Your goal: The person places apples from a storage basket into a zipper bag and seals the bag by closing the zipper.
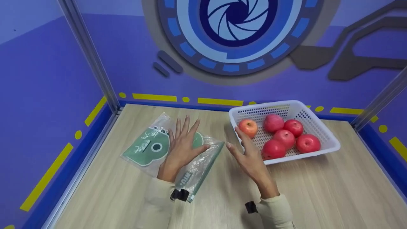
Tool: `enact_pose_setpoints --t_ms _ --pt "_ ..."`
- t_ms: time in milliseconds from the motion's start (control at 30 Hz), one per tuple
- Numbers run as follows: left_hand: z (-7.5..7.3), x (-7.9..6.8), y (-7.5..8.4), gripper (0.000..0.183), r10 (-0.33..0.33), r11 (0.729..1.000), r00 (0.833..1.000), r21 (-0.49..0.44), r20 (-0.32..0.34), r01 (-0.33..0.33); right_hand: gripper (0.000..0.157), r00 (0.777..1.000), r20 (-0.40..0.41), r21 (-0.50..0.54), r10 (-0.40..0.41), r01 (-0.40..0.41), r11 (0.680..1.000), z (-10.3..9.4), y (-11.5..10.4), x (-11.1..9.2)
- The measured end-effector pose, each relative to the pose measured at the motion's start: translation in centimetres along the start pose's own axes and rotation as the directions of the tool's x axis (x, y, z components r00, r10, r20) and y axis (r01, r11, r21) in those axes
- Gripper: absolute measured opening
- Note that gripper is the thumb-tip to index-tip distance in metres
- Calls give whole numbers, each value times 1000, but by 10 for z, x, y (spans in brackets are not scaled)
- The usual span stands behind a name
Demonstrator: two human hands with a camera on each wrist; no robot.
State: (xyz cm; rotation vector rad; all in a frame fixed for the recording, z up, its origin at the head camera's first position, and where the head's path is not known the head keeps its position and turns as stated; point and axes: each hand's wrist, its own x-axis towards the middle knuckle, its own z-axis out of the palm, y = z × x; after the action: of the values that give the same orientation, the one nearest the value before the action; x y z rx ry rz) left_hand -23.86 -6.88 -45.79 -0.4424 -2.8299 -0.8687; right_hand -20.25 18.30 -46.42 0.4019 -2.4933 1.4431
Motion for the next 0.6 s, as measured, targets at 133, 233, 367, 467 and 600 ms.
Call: enact_pose_setpoints --t_ms 133,233,367,467,600 --pt "4 0 -4 97 -4 1000 1000 -19 0 4 67 999 6 8 38 -38 999 6 3 -2" --pt "8 -2 -9 97 -4 999 1000 -40 -7 3 66 999 14 15 44 -45 999 11 7 -3" --pt "15 -8 -14 96 1 997 1000 -72 -1 -2 66 999 11 12 40 -41 999 17 11 -5" --pt "19 -12 -18 96 -7 997 1000 -75 11 8 65 999 15 13 45 -45 999 20 12 -7" --pt "19 -14 -18 95 -7 997 1000 -77 -1 7 62 999 22 13 29 -29 999 25 15 -8"
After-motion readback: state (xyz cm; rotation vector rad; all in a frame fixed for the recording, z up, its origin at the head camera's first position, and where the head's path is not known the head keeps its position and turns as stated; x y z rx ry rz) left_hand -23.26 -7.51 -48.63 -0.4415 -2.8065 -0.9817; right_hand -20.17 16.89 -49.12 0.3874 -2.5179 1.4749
